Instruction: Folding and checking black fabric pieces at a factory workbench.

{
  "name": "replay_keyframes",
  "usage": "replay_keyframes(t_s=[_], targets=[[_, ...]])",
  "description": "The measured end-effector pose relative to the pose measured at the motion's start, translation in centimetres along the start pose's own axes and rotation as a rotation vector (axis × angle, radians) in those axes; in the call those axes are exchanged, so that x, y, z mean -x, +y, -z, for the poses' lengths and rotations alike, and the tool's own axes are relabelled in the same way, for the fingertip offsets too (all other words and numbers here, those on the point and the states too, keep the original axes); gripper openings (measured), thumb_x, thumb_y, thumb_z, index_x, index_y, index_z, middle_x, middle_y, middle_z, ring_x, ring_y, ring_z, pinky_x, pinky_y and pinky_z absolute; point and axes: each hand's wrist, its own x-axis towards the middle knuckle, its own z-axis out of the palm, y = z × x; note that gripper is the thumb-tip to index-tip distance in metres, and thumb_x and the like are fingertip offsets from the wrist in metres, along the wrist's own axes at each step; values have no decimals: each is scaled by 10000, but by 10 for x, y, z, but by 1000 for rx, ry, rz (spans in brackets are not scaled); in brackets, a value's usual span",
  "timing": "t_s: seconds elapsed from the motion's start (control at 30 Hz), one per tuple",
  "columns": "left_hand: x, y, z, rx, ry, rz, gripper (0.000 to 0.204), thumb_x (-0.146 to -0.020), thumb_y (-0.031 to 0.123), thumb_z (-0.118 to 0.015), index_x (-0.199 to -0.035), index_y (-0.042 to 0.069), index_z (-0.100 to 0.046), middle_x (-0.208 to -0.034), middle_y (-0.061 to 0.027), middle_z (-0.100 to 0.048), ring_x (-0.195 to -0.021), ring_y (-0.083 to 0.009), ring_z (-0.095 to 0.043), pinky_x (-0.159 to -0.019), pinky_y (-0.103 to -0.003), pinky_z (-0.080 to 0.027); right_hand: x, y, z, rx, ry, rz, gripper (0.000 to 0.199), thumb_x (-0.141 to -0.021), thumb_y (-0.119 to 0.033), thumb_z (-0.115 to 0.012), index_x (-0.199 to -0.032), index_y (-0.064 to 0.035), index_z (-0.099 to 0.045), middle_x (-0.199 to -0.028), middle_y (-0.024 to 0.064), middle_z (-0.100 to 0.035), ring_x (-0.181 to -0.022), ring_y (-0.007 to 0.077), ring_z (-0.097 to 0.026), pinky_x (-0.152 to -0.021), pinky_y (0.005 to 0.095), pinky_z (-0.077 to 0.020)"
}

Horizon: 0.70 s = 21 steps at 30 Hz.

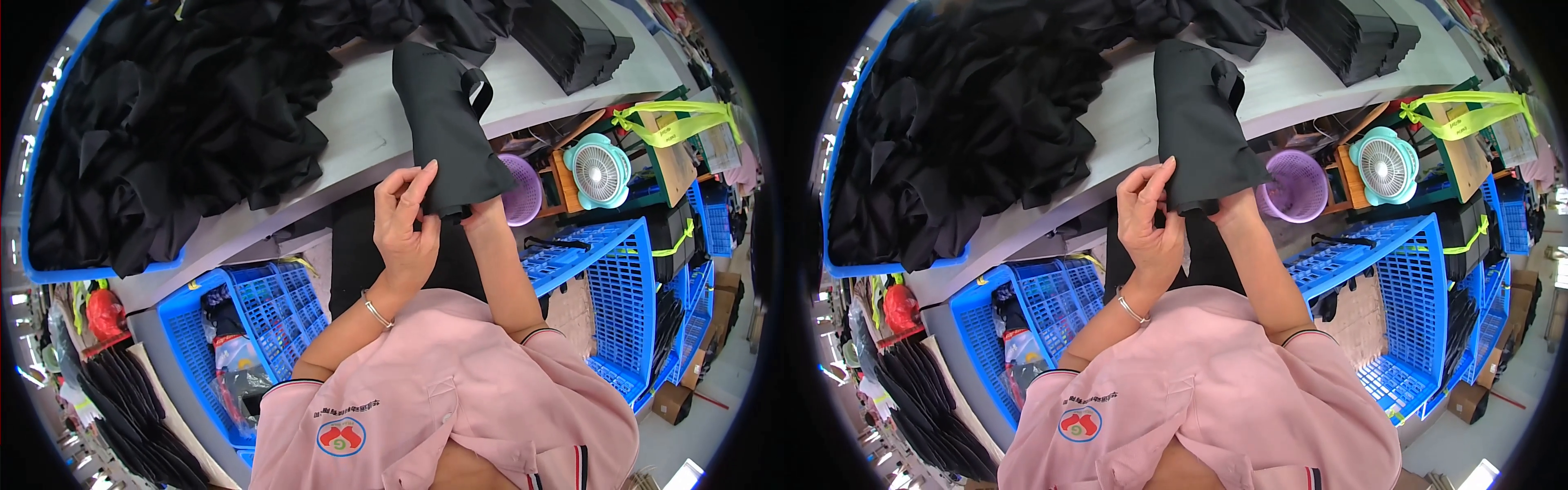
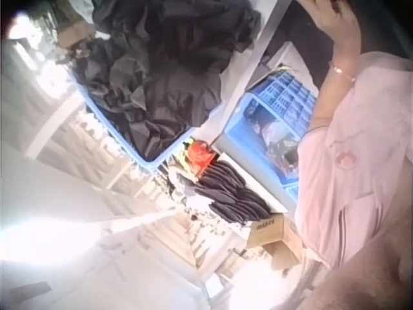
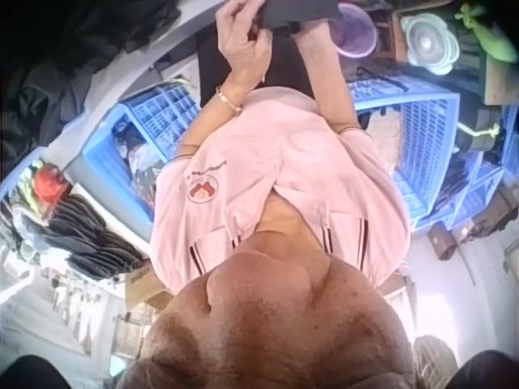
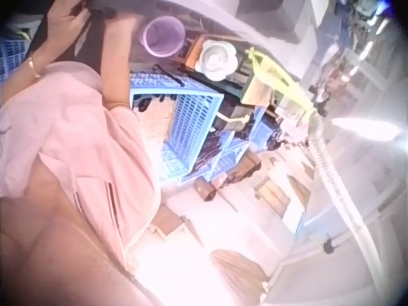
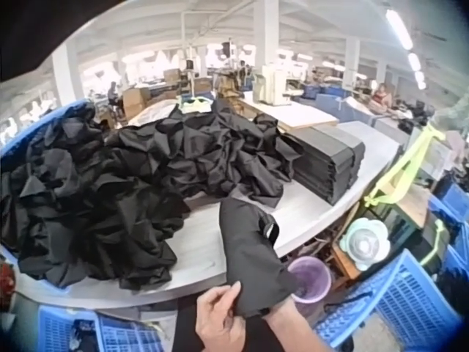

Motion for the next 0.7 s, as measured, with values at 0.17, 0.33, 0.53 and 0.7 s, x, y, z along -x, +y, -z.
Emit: replay_keyframes(t_s=[0.17,0.33,0.53,0.7], targets=[[5,2,2,6,18,-11,689,-681,-221,-579,-1279,108,-672,-1167,-72,-556,-854,-140,-562,-671,-242,-490,3,8,1,-41,-32,25,342,-950,-217,-606,-1216,-4,-587,-1071,117,-667,-905,220,-677,-747,340,-598],[6,3,1,46,24,16,700,-682,-223,-582,-1283,123,-673,-1165,-68,-557,-844,-131,-557,-669,-236,-486,-1,10,10,-32,-57,29,347,-946,-217,-607,-1218,-2,-588,-1073,119,-667,-907,226,-677,-749,346,-598],[3,12,28,-144,65,-13,668,-661,-185,-580,-1260,93,-679,-1167,-96,-578,-999,-200,-623,-749,-267,-540,-13,41,-1,58,39,56,363,-982,-265,-554,-1267,-42,-581,-1159,92,-655,-1008,243,-651,-866,382,-564],[17,2,18,60,56,-85,658,-707,-67,-569,-1350,71,-594,-1274,-174,-521,-1193,-339,-553,-972,-378,-501,26,50,26,115,-289,-134,366,-989,-236,-546,-1299,-43,-564,-1234,87,-627,-1073,231,-616,-931,368,-517]])
